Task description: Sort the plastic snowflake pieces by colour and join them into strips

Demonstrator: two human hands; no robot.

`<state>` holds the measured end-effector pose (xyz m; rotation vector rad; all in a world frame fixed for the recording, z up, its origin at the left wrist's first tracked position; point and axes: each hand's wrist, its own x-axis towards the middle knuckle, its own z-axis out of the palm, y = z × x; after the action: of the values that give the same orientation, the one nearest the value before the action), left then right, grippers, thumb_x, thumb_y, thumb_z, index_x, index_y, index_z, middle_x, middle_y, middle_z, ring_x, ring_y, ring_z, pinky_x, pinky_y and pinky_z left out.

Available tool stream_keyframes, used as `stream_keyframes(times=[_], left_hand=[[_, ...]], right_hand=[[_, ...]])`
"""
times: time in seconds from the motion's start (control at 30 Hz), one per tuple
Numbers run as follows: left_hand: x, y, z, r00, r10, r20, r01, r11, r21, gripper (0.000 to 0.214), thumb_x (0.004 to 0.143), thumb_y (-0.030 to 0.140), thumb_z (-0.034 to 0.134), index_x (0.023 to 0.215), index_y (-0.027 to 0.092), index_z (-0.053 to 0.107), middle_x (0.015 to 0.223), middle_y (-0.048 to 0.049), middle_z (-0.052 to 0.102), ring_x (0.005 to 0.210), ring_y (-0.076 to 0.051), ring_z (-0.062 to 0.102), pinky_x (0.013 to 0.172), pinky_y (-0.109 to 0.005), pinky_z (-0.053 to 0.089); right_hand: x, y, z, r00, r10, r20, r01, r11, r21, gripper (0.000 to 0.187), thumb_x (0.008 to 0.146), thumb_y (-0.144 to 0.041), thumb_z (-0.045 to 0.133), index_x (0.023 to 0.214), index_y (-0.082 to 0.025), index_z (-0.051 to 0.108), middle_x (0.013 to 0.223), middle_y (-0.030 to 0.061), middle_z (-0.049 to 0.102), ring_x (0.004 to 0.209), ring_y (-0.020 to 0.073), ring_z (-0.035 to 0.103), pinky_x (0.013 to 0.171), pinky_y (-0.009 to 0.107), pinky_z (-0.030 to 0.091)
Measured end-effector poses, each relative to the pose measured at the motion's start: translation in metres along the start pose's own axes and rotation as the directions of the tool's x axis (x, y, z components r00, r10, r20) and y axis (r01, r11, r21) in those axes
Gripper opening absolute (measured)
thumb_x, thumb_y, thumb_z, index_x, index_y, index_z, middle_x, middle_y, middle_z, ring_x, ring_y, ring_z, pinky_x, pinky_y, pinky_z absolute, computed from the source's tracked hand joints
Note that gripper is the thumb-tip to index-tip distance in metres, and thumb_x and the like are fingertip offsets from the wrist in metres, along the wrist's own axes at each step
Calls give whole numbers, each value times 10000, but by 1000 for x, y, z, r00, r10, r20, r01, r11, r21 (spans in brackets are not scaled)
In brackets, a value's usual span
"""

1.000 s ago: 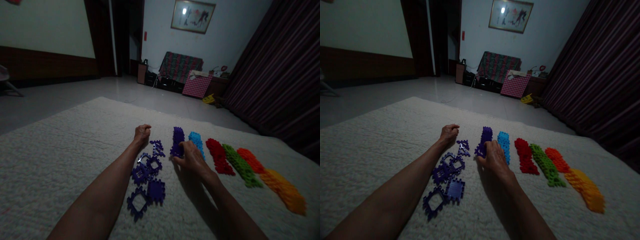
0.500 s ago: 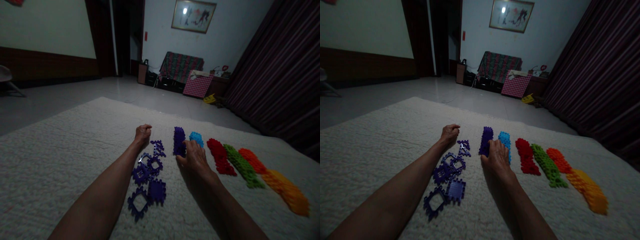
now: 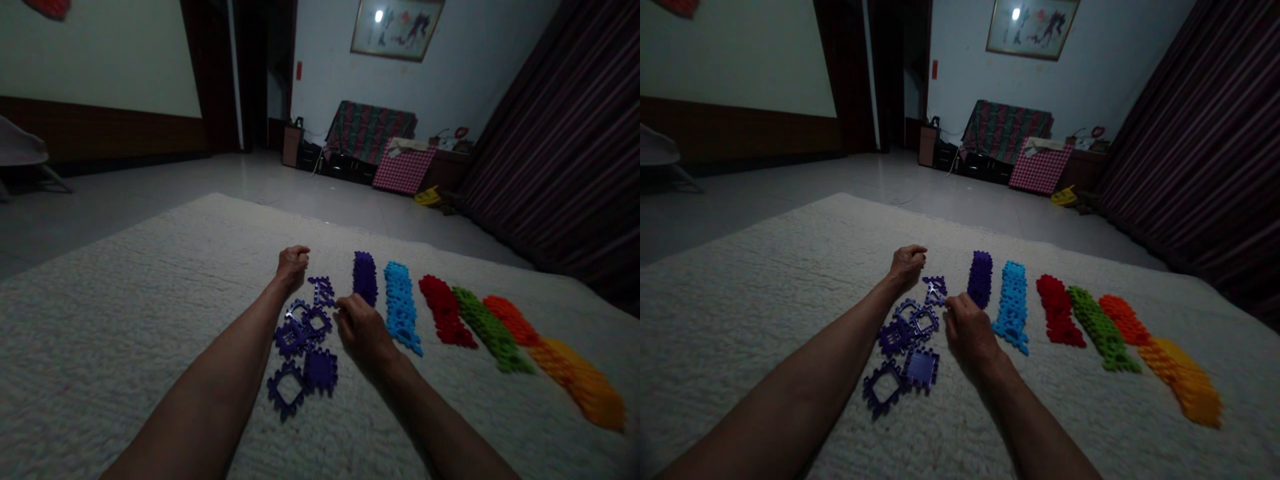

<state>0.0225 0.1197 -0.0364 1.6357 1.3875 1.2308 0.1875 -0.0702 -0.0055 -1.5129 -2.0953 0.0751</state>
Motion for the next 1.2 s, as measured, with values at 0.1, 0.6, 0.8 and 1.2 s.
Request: stream_keyframes(times=[0.1, 0.6, 0.8, 1.2], left_hand=[[-4, 3, -3, 1000, 7, 13, -6, 1000, -25, 410, 744, 144, 485, 1060, 124, 746, 844, -62, 744, 668, -128, 668, 715, -250, 545], [-99, 12, -50, 996, -84, -9, 82, 989, -125, 397, 777, 124, 489, 1096, 110, 726, 970, -107, 756, 838, -158, 702, 773, -271, 557], [-108, 17, -57, 999, 44, 21, -45, 997, 64, 365, 751, 104, 496, 997, 141, 764, 966, -85, 765, 877, -165, 702, 856, -281, 545], [-100, 20, -53, 999, 47, 4, -47, 990, 136, 375, 747, 120, 472, 970, 147, 772, 817, -51, 755, 772, -154, 690, 798, -267, 545]], right_hand=[[-4, 2, 9, 999, 2, -46, -3, 1000, -22, 152, 909, -157, 461, 955, -196, 599, 906, 57, 586, 848, 183, 576, 771, 284, 436], [-16, -11, 9, 955, 233, -183, -210, 968, 137, 258, 844, -146, 444, 979, -166, 663, 932, 81, 656, 882, 201, 618, 832, 315, 469], [-27, -22, 14, 986, 119, -120, -99, 982, 158, 369, 769, -152, 534, 1121, -173, 644, 1105, 103, 677, 1041, 231, 604, 936, 377, 469], [-21, -8, 33, 985, -148, -87, 161, 973, 164, 284, 807, -70, 460, 950, -206, 664, 1213, 100, 658, 1150, 248, 574, 979, 447, 436]])
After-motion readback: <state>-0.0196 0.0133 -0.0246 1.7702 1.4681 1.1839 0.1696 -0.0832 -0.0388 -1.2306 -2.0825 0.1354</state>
